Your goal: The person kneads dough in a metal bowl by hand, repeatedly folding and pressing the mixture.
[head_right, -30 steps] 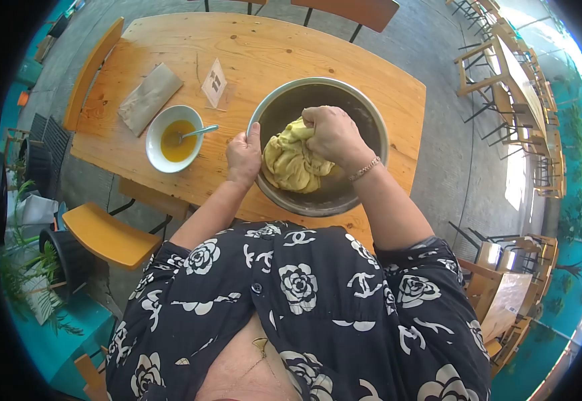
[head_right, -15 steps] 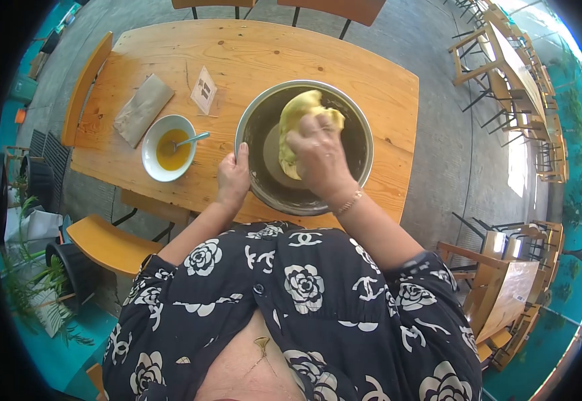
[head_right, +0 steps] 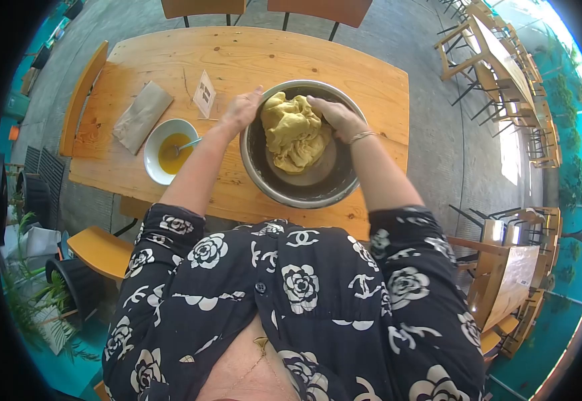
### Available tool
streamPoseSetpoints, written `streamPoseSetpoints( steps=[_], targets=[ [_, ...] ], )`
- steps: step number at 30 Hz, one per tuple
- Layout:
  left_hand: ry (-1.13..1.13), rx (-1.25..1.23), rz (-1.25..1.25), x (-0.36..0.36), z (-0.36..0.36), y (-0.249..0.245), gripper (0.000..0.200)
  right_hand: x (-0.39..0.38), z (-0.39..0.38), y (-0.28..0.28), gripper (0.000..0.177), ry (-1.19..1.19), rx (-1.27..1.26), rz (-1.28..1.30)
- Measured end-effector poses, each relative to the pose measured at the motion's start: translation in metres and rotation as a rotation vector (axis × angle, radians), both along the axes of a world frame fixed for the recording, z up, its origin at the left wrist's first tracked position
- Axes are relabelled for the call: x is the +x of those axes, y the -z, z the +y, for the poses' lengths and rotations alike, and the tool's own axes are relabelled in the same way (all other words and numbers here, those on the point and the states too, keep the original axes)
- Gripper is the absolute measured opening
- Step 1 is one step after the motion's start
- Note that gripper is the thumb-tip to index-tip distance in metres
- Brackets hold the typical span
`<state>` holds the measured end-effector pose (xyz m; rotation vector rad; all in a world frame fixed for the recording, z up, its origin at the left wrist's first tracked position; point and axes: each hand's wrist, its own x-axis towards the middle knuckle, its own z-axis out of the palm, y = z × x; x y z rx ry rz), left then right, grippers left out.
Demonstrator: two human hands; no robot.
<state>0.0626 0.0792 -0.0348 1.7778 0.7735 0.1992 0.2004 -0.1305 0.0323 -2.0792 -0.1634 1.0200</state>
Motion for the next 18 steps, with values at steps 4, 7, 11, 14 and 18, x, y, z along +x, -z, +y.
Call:
streamPoseSetpoints(
  steps=[4,7,11,14,18],
  targets=[
    [-0.015,0.072,0.039,0.001,-0.019,-0.016,0.049,-0.010,0.034,0.021,0.058,-0.006,0.206,0.267],
    [-0.063,0.125,0.084,-0.004,-0.021,-0.018,0.052,-0.029,0.050,-0.010,0.056,-0.393,0.055,-0.030],
    [-0.120,0.081,0.058,-0.014,-0.023,-0.023,0.053,-0.081,0.014,-0.047,0.048,-0.895,-0.093,-0.746],
    [-0.129,0.091,0.042,-0.018,-0.021,-0.014,0.052,-0.111,-0.028,-0.071,0.041,-0.990,-0.289,-0.796],
    [-0.145,0.111,0.002,-0.020,-0.028,-0.020,0.051,-0.122,-0.045,-0.050,0.045,-0.898,-0.400,-0.839]
  ],
)
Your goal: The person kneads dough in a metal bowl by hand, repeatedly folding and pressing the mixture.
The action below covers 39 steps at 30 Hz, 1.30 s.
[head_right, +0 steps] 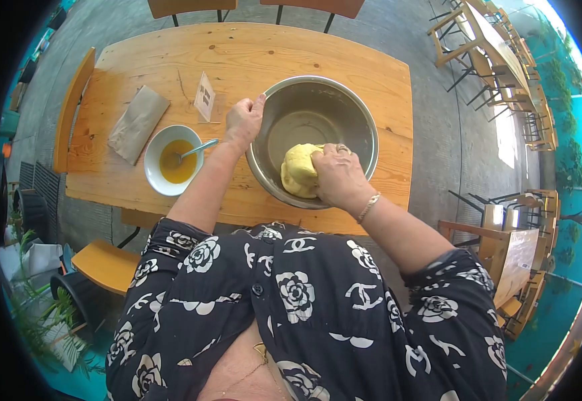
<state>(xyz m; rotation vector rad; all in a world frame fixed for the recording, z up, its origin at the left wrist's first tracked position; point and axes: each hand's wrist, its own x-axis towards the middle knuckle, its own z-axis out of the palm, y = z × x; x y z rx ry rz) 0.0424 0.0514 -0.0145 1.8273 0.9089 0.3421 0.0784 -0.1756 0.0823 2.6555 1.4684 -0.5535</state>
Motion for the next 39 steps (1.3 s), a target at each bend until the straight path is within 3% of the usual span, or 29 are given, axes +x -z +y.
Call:
streamPoseSetpoints(
  steps=[6,9,10,18,25,26,29,31,33,35,39],
  targets=[
    [0.014,0.143,-0.057,-0.007,-0.003,0.001,0.049,0.000,0.019,0.043,0.060,0.194,0.132,-0.012],
    [0.026,0.163,-0.105,-0.008,-0.004,-0.004,0.047,0.020,0.044,0.043,0.054,0.284,0.099,0.039],
    [0.030,0.155,-0.111,-0.010,-0.004,-0.003,0.047,0.027,0.052,0.042,0.035,0.278,0.104,0.021],
    [-0.046,0.151,-0.158,-0.022,-0.018,0.001,0.044,0.073,0.092,0.068,0.028,0.401,0.153,-0.161],
    [-0.112,0.226,-0.059,-0.019,-0.024,0.001,0.046,0.071,0.104,0.068,0.026,0.787,0.173,-0.103],
    [-0.114,0.213,-0.061,-0.019,-0.022,0.002,0.046,0.063,0.098,0.068,0.030,0.767,0.167,-0.133],
    [-0.108,0.148,-0.063,-0.019,-0.023,0.001,0.046,0.026,0.060,0.045,0.027,0.287,0.335,-0.306],
    [-0.114,0.117,-0.072,-0.019,-0.021,0.002,0.046,0.011,0.041,0.011,0.022,0.269,0.095,0.136],
    [-0.093,0.127,-0.091,-0.019,-0.021,0.002,0.046,-0.009,-0.001,0.047,0.021,0.201,0.079,0.082],
    [-0.068,0.155,-0.107,-0.021,-0.023,0.005,0.045,0.013,-0.003,0.059,0.018,0.313,0.011,0.076],
    [-0.024,0.118,-0.128,-0.022,-0.020,-0.003,0.043,0.047,0.016,0.050,0.016,0.329,-0.014,0.185]
  ],
)
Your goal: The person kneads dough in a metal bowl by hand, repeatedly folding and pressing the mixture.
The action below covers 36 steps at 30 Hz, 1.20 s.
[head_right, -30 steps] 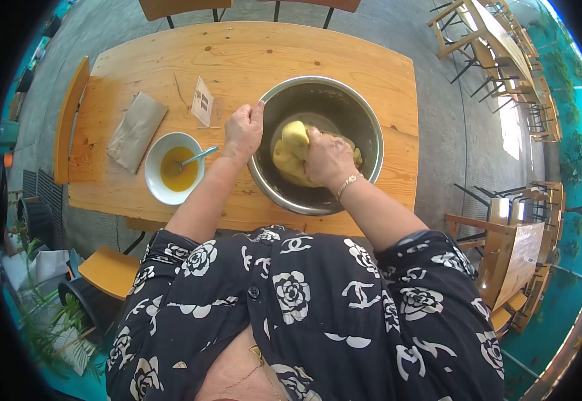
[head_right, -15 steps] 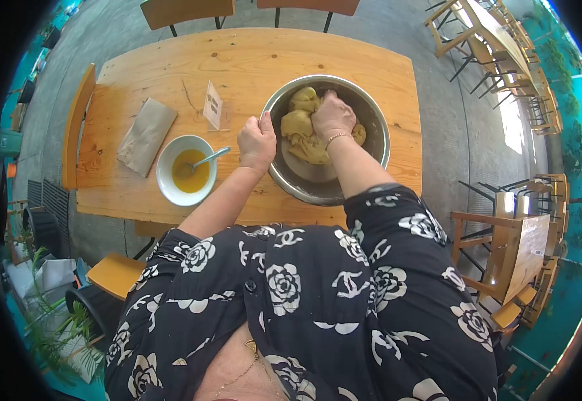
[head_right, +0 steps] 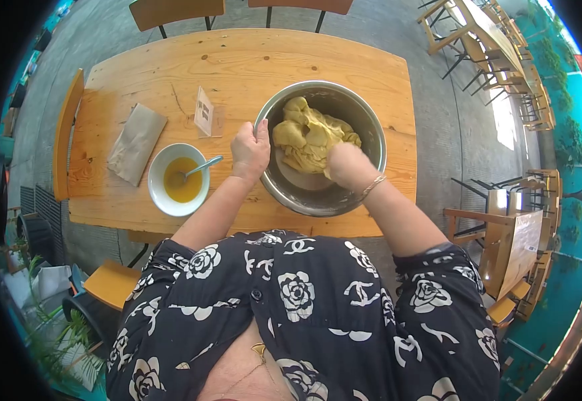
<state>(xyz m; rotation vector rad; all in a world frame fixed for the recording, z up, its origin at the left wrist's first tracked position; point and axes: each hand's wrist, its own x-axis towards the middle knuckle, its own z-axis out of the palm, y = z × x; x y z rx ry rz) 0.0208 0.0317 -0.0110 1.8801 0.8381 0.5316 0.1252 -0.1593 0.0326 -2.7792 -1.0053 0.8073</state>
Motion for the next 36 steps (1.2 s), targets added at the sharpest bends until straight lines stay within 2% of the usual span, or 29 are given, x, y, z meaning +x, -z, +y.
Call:
streamPoseSetpoints(
  steps=[2,5,8,9,10,17,19,21,22,23,24,25,26,28,31,34,36],
  targets=[
    [0.013,-0.039,0.030,-0.002,-0.001,-0.004,0.042,0.009,0.018,-0.064,0.015,-0.014,0.088,0.129],
    [0.002,0.011,-0.004,-0.001,-0.001,0.005,0.043,0.024,0.029,-0.097,0.017,-0.020,0.277,0.040],
    [0.006,-0.016,-0.030,-0.002,-0.002,0.002,0.043,0.006,0.041,-0.072,0.020,-0.055,-0.023,-0.013],
    [0.009,-0.023,-0.018,-0.004,-0.004,0.001,0.043,-0.002,0.038,-0.040,0.019,-0.162,0.002,-0.050],
    [0.011,-0.030,-0.007,-0.004,-0.004,-0.002,0.043,-0.004,0.031,0.005,0.014,-0.215,0.239,-0.228],
    [0.023,0.015,0.006,-0.002,-0.002,0.003,0.042,0.005,0.073,0.036,0.013,-0.086,0.126,-0.284],
    [0.022,-0.008,0.004,-0.002,-0.004,0.003,0.042,0.003,0.078,0.031,0.020,-0.021,0.130,-0.301],
    [0.022,0.002,0.003,-0.002,-0.001,0.004,0.042,0.012,0.069,0.037,0.024,-0.017,0.237,-0.270],
    [0.028,0.017,0.005,-0.001,0.001,0.006,0.042,0.018,0.064,0.039,0.027,-0.014,0.289,-0.251],
    [0.030,0.027,0.010,0.000,0.003,0.007,0.043,0.023,0.070,-0.020,0.034,0.173,0.047,0.343],
    [0.053,0.024,0.009,0.001,0.005,0.008,0.043,0.030,0.054,-0.035,0.040,0.283,0.269,0.611],
    [0.079,0.020,0.011,0.002,0.010,0.009,0.043,0.036,0.037,-0.056,0.043,0.251,0.404,0.799],
    [0.106,0.017,0.014,0.002,0.014,0.009,0.043,0.047,0.023,-0.059,0.044,0.229,0.445,0.792],
    [0.154,0.002,0.038,0.002,0.020,0.002,0.043,0.070,0.010,-0.065,0.044,0.292,0.282,0.588],
    [0.244,-0.067,0.068,0.010,0.033,0.003,0.043,0.078,0.020,-0.031,0.044,0.471,0.334,0.539],
    [0.294,-0.135,0.084,0.017,0.040,0.000,0.045,0.074,0.053,0.011,0.054,0.655,0.539,0.787],
    [0.314,-0.174,0.091,0.021,0.041,-0.001,0.045,0.073,0.070,0.022,0.064,0.614,0.441,0.678]
  ],
)
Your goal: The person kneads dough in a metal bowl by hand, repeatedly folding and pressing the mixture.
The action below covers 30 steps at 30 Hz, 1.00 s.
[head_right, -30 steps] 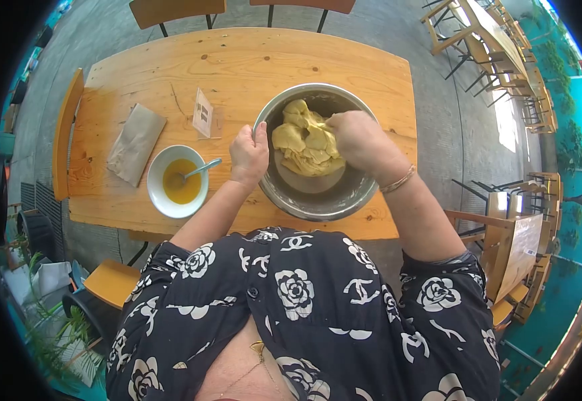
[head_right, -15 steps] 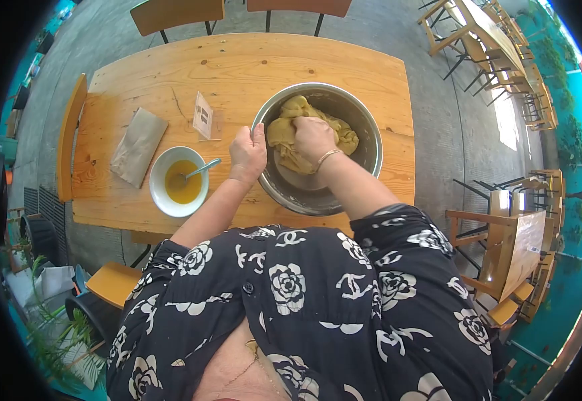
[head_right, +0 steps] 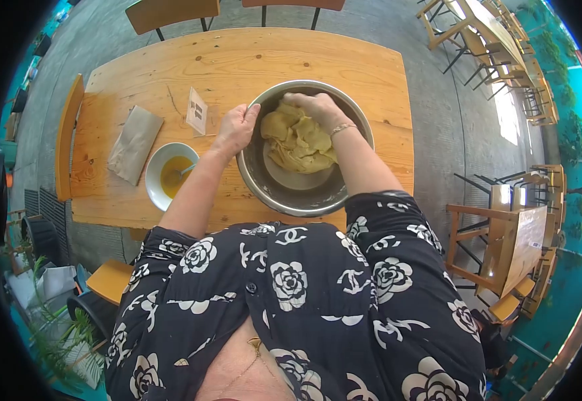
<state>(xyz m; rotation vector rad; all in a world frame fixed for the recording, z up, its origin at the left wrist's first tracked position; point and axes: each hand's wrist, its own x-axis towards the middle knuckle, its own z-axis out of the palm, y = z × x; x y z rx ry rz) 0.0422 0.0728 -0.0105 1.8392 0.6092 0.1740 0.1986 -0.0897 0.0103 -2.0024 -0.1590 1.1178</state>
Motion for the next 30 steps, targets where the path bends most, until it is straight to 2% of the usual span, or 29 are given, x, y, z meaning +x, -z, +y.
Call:
streamPoseSetpoints(
  steps=[1,4,5,6,7,9,11,12,15,18,22,26,27,30],
  targets=[
    [0.003,0.047,0.013,0.002,-0.001,-0.001,0.045,0.000,0.003,0.002,0.068,-0.031,-0.056,-0.045],
    [-0.010,0.167,0.041,0.001,0.001,-0.006,0.045,-0.018,-0.004,-0.010,0.072,-0.481,-0.059,-0.504],
    [-0.018,0.188,0.039,0.001,0.000,-0.006,0.045,-0.034,-0.003,-0.047,0.062,-0.627,-0.140,-0.513],
    [-0.022,0.207,0.040,-0.001,-0.002,-0.005,0.044,-0.042,-0.008,-0.060,0.056,-0.759,-0.163,-0.564],
    [-0.022,0.188,0.041,-0.001,-0.003,-0.005,0.044,-0.054,-0.024,-0.060,0.060,-0.848,-0.133,-0.803],
    [-0.026,0.154,0.037,-0.001,-0.004,-0.007,0.044,-0.081,-0.047,-0.095,0.064,-0.964,-0.142,-0.834],
    [-0.024,0.150,0.023,-0.001,-0.003,-0.007,0.045,-0.092,-0.064,-0.102,0.053,-1.084,-0.152,-0.755],
    [-0.022,0.148,0.019,-0.002,-0.004,-0.007,0.045,-0.096,-0.070,-0.100,0.041,-1.127,-0.146,-0.728],
    [-0.020,0.143,0.025,-0.003,-0.004,-0.010,0.045,-0.097,-0.077,-0.078,0.016,-1.056,-0.152,-0.620],
    [-0.003,0.128,0.047,-0.004,-0.005,-0.017,0.045,-0.094,-0.075,-0.043,0.012,-1.014,-0.103,-0.671],
    [-0.012,0.169,0.025,-0.005,-0.006,-0.017,0.044,-0.099,-0.049,-0.036,0.014,-0.878,-0.192,-0.658],
    [-0.006,0.177,0.013,-0.005,-0.008,-0.017,0.043,-0.093,-0.037,0.005,0.016,-0.616,-0.054,-0.826],
    [-0.007,0.179,0.004,-0.005,-0.007,-0.017,0.043,-0.089,-0.028,0.001,0.021,-0.607,-0.123,-0.772],
    [-0.006,0.212,-0.007,-0.005,-0.007,-0.014,0.043,-0.074,-0.010,0.006,0.027,-0.470,-0.119,-0.726]
  ],
)
